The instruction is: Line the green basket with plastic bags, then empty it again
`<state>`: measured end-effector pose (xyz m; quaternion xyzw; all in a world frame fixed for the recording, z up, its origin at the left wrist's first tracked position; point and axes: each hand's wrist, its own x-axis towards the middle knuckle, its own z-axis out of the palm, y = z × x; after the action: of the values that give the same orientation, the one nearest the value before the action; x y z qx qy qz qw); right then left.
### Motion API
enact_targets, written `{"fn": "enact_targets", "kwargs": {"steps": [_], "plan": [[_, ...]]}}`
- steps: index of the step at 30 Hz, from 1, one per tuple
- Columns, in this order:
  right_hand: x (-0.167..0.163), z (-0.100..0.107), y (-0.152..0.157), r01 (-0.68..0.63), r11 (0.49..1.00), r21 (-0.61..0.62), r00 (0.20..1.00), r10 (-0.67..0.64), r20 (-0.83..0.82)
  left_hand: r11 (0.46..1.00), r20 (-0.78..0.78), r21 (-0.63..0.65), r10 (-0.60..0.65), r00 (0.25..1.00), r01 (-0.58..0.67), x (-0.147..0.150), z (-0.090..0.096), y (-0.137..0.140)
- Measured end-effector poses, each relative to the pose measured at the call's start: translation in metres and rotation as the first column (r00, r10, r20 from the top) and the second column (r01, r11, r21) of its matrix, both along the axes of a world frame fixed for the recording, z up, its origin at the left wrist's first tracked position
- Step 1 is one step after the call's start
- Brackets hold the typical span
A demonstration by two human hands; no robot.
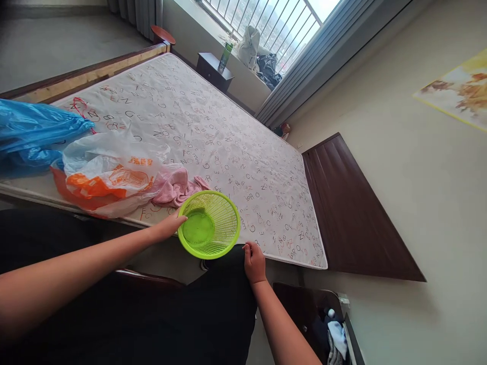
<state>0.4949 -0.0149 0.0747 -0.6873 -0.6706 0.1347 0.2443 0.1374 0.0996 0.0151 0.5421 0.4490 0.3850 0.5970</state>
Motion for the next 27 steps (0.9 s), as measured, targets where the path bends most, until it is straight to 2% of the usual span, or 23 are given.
{"fn": "enact_targets", "kwargs": {"steps": [6,13,22,27], "plan": [[0.001,-0.002,-0.002,0.019,1.0,0.01,1.0,-0.019,0.006,1.0,0.006,-0.007,0.021,1.0,-0.02,0.0,0.009,-0.001],[-0.001,-0.002,0.0,0.01,1.0,0.029,0.999,-0.011,0.042,1.0,-0.023,-0.017,0.009,1.0,-0.01,0.0,0.005,0.0],[0.001,-0.006,0.001,0.021,0.998,0.055,1.0,-0.022,0.016,1.0,-0.004,0.031,-0.002,1.0,0.002,-0.001,-0.001,0.0],[0.002,-0.009,0.0,0.037,0.998,0.057,0.999,-0.039,0.033,0.994,0.052,0.107,-0.019,0.998,0.013,-0.001,-0.001,0.001]]}}
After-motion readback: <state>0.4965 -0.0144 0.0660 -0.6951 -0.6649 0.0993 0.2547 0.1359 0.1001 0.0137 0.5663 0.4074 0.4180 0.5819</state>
